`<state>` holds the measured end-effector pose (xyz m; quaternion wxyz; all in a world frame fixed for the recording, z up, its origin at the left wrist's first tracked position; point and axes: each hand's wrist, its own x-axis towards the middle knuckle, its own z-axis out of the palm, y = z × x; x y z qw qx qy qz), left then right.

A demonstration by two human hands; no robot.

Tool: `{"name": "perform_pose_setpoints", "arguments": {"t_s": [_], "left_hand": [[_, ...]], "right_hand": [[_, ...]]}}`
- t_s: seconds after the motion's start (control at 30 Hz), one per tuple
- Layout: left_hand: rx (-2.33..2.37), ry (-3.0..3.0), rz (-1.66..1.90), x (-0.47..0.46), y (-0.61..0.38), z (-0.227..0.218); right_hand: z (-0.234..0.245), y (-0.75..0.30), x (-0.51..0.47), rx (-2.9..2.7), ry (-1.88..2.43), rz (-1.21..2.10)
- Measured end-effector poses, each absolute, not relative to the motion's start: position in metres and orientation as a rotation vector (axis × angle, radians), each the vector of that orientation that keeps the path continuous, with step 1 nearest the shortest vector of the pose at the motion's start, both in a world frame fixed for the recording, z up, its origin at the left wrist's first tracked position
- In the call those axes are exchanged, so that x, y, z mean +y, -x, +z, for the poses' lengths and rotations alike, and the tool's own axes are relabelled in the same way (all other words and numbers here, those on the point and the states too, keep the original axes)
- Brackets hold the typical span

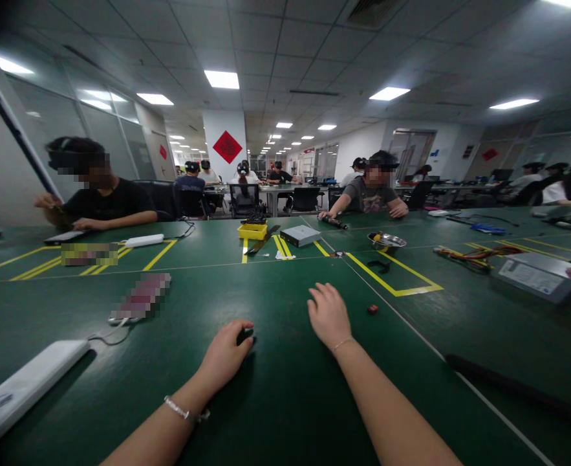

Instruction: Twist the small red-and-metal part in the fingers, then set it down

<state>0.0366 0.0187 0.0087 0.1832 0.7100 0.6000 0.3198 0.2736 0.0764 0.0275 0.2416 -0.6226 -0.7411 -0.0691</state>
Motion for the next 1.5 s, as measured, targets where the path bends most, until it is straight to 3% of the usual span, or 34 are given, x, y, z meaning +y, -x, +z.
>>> {"name": "perform_pose_setpoints", "arguments": {"t_s": [0.2,0.3,0.4,0.57,0.7,1.27,1.5], "left_hand": [[1.670,-2.055,0.858,0.021,-0.039,0.003],[1.619,-2.136,0.804,0.020,-0.040,0.003],[1.616,-2.177,0.758,0.017,-0.039,0.006],[1.631,-2.150,0.731,0.014,-0.038,0.010],[1.608,-2.155,0.716,0.014,-0.038,0.011],[1.589,-2.162,0.730,0.013,-0.038,0.014],[1.569,-2.129,0.792,0.012,-0.039,0.017]], "right_hand": [[0.017,-0.197,0.034,-2.561,1.297,0.244],[0.016,-0.193,0.031,-2.683,1.168,0.306],[0.022,-0.218,0.047,-2.536,1.316,0.152],[0.020,-0.310,0.084,-1.946,2.008,-0.266],[0.008,-0.365,0.093,-1.742,2.314,-0.200],[0.024,-0.354,0.085,-1.613,2.392,-0.007],[0.033,-0.317,0.081,-1.853,2.081,-0.213]]}}
